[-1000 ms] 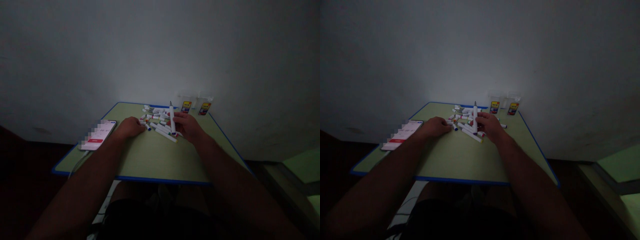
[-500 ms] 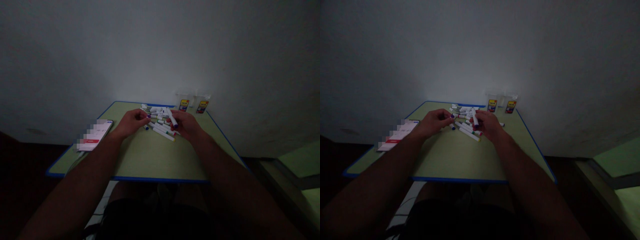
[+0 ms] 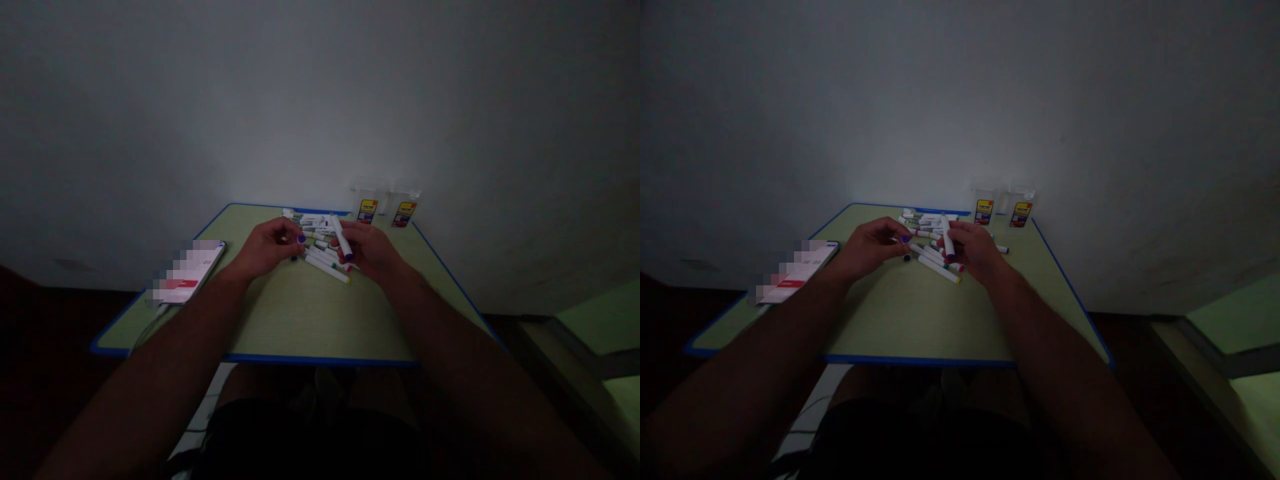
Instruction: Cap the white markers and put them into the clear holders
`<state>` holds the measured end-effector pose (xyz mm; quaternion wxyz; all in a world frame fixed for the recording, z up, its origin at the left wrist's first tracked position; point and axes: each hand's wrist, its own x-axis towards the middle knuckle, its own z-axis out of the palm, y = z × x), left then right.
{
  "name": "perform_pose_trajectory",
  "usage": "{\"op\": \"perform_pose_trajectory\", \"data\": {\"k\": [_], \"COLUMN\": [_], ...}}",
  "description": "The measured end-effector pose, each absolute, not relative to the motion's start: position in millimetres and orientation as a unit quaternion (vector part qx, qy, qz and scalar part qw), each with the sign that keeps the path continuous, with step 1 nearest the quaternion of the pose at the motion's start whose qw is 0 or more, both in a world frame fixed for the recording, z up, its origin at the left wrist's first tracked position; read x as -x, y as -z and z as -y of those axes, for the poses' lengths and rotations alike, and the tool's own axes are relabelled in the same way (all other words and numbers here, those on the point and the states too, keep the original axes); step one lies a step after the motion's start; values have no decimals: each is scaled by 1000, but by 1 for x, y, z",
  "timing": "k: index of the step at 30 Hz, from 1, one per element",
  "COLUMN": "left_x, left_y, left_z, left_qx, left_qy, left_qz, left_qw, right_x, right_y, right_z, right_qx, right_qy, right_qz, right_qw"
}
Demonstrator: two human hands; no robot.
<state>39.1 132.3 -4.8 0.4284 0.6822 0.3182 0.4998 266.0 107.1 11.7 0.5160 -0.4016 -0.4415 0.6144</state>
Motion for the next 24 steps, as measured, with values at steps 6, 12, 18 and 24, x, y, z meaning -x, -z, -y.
{"op": "perform_pose_trajectory", "data": {"k": [6,12,18,24], "left_x": [-41,-42,-43,-44], "left_y": [6,7,6,6], "left_z": [-131,-132,-130,-130], "left_qx": [-679,-682,-677,-675], "left_qy": [-500,-494,-501,-505], "left_qz": [-326,-329,-335,-334], "left_qw": [427,427,423,421], "right_x": [-264,-264,-264,-264], "right_y": [-13,-12,-12,-11], "right_z": [-105,-106,-105,-106], "right_qx": [401,394,402,401], "right_qy": [-618,-619,-621,-623], "right_qz": [444,451,445,441], "right_qw": [509,508,505,507]}}
